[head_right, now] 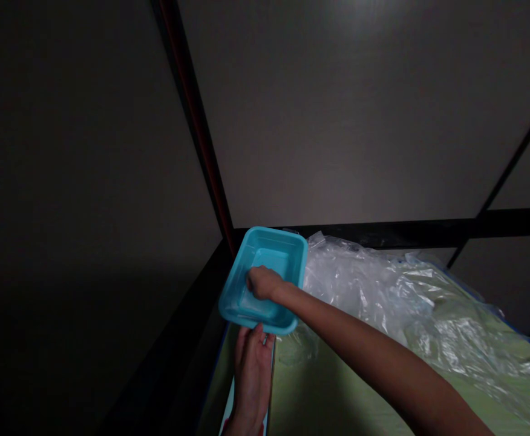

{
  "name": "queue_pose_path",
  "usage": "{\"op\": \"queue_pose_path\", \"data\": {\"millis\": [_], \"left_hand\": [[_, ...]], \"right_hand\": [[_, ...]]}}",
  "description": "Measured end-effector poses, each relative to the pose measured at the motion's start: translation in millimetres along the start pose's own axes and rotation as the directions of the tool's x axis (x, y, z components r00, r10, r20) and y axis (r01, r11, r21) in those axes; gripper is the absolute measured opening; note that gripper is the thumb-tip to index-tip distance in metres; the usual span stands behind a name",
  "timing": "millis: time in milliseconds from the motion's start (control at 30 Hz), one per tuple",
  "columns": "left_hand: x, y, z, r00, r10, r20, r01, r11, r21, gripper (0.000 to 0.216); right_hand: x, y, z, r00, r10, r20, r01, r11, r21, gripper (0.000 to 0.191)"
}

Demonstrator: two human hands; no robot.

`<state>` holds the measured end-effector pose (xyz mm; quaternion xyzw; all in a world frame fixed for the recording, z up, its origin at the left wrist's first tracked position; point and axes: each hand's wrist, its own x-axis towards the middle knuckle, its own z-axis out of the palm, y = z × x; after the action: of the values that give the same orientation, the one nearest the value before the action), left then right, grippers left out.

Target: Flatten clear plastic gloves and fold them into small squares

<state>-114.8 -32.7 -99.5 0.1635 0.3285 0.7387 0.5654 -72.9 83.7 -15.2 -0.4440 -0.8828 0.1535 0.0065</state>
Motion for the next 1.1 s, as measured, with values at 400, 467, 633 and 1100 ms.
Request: {"op": "queue_pose_path", "data": {"millis": [400,467,633,1100], "left_hand": [[-2.3,1.8,2.3,1.000,-0.015,-0.017,0.015,1.000,0.025,0.034],[-2.9,1.7,2.6,0.999,-0.021,-0.032,0.022,1.000,0.021,0.035],[-3.9,1.1,3.5,0.999,-0.021,-0.049,0.021,1.000,0.003,0.036],[4.8,7.0,2.4,0.998,0.008,-0.062,-0.009,1.000,-0.019,0.025]], "right_hand": [[0.4,4.1,0.6,0.992,0.012,-0.123,-0.021,0.997,-0.072,0.029],[2.1,3.7,1.2,0.991,0.015,-0.130,-0.025,0.997,-0.074,0.029],[3.8,4.1,3.0,0.992,0.036,-0.124,-0.047,0.995,-0.085,0.030],[-24.8,5.2,-17.2,0.958,-0.101,-0.269,0.085,0.994,-0.071,0.027]]}}
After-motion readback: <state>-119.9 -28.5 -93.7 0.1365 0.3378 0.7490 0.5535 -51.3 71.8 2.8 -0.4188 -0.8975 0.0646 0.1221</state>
